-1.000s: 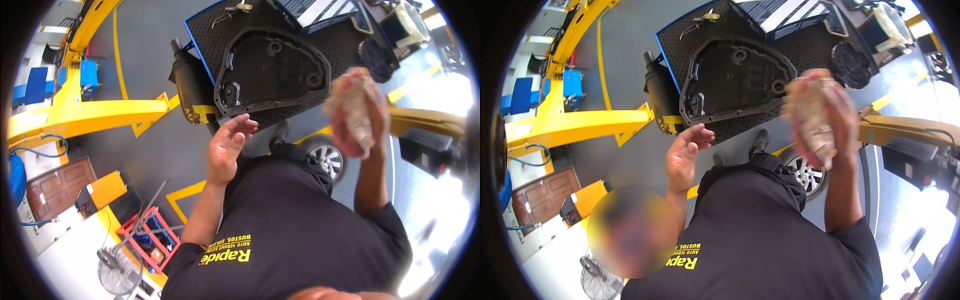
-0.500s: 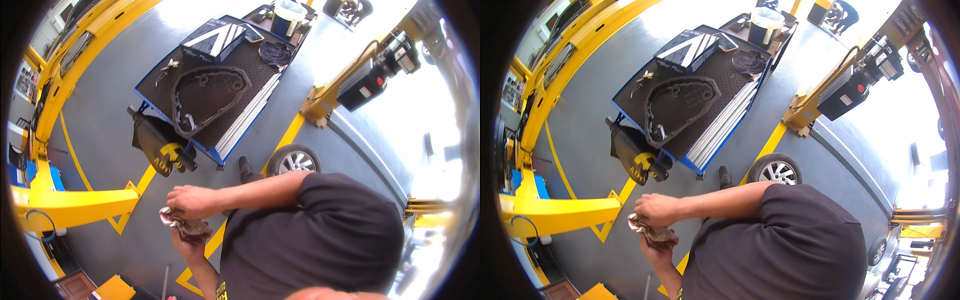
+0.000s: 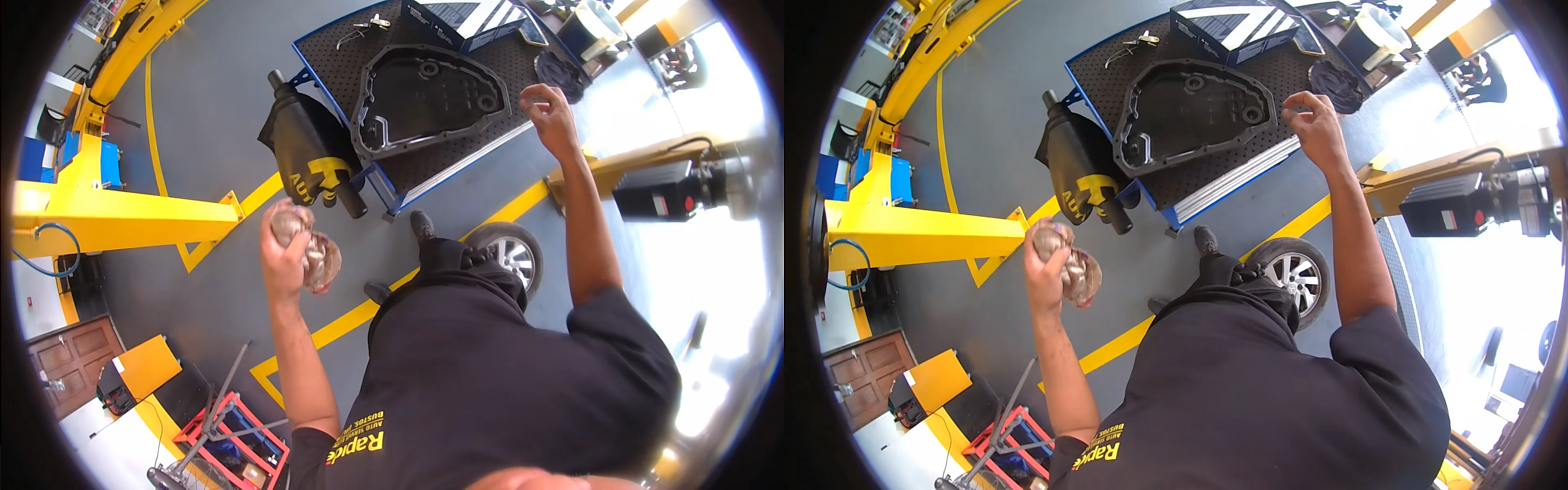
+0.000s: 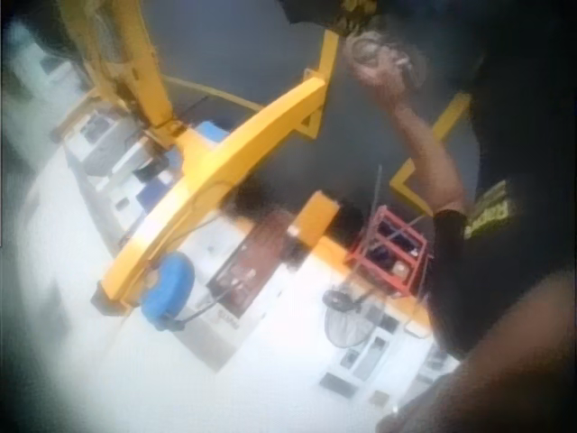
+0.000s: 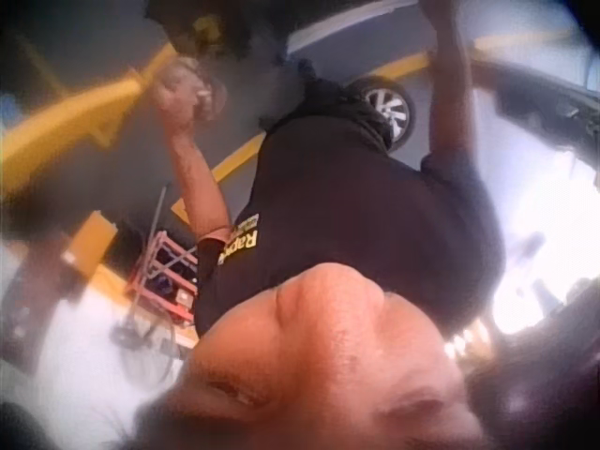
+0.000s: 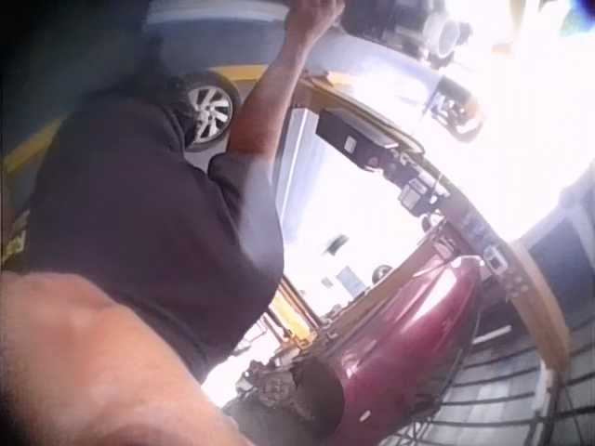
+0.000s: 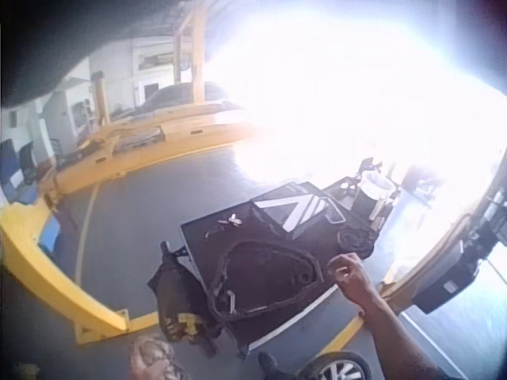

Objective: The person retrieves a small metal ring and wipes it with a cloth, then places it into a black plastic housing. They open a box, remove a yellow plastic bag, and take out a silver metal part. The person wipes the metal part and positions it under a lifted vehicle.

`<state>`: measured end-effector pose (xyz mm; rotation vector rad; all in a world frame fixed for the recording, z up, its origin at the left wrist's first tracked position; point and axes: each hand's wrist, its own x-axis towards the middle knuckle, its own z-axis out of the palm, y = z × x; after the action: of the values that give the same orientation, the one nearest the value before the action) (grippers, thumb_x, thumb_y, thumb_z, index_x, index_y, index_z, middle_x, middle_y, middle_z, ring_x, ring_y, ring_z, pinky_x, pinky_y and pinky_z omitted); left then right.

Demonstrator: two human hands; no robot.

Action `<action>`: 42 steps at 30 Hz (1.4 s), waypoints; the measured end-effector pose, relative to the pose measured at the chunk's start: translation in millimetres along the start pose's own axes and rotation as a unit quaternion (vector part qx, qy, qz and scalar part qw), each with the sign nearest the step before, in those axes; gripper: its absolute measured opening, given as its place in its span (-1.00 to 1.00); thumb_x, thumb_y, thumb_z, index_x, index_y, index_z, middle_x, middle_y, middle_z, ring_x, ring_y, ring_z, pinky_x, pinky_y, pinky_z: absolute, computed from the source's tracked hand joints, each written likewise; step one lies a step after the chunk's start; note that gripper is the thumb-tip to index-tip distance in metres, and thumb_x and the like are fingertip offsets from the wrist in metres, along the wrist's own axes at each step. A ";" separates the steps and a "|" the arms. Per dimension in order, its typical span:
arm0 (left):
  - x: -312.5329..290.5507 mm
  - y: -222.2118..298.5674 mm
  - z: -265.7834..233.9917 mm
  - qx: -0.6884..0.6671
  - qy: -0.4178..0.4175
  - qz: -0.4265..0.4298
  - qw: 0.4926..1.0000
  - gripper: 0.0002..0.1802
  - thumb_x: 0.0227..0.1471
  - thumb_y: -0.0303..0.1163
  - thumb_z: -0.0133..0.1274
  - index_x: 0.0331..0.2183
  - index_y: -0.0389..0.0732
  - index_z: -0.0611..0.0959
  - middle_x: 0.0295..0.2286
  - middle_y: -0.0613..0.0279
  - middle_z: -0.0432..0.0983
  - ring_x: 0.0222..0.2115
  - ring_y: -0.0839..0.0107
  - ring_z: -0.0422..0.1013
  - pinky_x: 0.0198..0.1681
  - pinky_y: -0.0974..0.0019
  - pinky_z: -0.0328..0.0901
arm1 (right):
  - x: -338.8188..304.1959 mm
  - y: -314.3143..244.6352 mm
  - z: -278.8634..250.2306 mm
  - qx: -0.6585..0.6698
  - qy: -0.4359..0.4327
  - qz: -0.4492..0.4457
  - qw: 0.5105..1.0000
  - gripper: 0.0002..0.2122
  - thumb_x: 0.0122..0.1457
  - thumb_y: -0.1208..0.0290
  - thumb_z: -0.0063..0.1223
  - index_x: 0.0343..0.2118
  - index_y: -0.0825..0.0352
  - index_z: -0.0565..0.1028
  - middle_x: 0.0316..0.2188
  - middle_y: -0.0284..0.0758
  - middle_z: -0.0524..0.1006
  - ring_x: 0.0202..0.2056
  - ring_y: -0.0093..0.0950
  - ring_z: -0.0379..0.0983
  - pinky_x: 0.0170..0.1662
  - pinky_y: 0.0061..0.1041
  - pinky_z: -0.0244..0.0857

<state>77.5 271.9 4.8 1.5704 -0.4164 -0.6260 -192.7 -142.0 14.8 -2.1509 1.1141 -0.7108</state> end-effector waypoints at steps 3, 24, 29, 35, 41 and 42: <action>58.6 4.1 47.8 0.102 -0.008 0.000 0.995 -0.59 0.12 -0.31 0.23 -0.03 -0.28 0.58 -0.20 0.18 0.60 -0.21 0.42 0.53 -0.04 0.34 0.40 | 18.0 6.1 1.6 0.001 -0.096 0.024 0.995 -0.74 0.20 0.29 0.32 -0.06 0.16 0.65 0.02 -0.21 0.40 -0.14 -0.41 0.58 -0.20 -0.42 0.46; 143.6 -18.3 142.0 0.303 0.050 -0.074 0.949 -0.72 0.19 -0.22 0.25 -0.23 -0.23 0.62 -0.40 0.36 0.53 -0.37 0.55 0.40 -0.21 0.40 0.32 | 91.4 14.7 22.8 0.076 -0.382 0.060 0.919 -0.66 0.03 0.49 0.36 -0.10 0.29 0.56 -0.22 -0.17 0.59 -0.20 -0.32 0.56 -0.03 -0.37 0.43; 146.9 -14.8 144.7 0.319 0.053 -0.071 0.943 -0.73 0.17 -0.24 0.27 -0.25 -0.24 0.63 -0.41 0.30 0.58 -0.39 0.51 0.44 -0.23 0.39 0.36 | 100.7 16.0 24.3 0.062 -0.401 0.054 0.912 -0.65 0.00 0.50 0.38 -0.12 0.31 0.54 -0.22 -0.16 0.59 -0.17 -0.29 0.56 -0.03 -0.36 0.42; 142.9 -17.5 143.7 0.287 0.073 -0.064 0.953 -0.74 0.14 -0.27 0.29 -0.25 -0.25 0.65 -0.42 0.31 0.61 -0.40 0.54 0.46 -0.26 0.38 0.38 | 94.6 11.8 31.5 0.064 -0.376 0.078 0.921 -0.66 -0.02 0.52 0.38 -0.15 0.33 0.54 -0.25 -0.19 0.57 -0.17 -0.34 0.55 -0.03 -0.40 0.41; 138.1 -11.8 137.5 0.277 0.062 -0.044 0.958 -0.58 0.04 -0.13 0.36 -0.15 -0.20 0.68 -0.35 0.09 0.68 -0.34 0.29 0.61 -0.22 0.20 0.46 | 92.5 30.1 30.7 -0.005 -0.387 0.029 0.922 -0.62 0.01 0.56 0.31 -0.07 0.42 0.49 -0.13 -0.31 0.55 -0.03 -0.50 0.43 0.17 -0.49 0.24; 134.9 -13.0 139.5 0.302 0.067 -0.032 0.951 -0.53 0.04 -0.03 0.33 -0.15 -0.18 0.68 -0.28 0.00 0.68 -0.26 0.10 0.63 -0.18 0.10 0.47 | 91.1 40.7 25.3 0.079 -0.393 0.036 0.915 -0.55 0.03 0.57 0.29 0.04 0.39 0.49 -0.05 -0.30 0.54 0.03 -0.47 0.42 0.22 -0.47 0.21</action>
<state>95.8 81.5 -30.0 2.2035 -0.4839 -0.4551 -150.6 -231.1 -15.1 -1.9420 0.6572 0.1232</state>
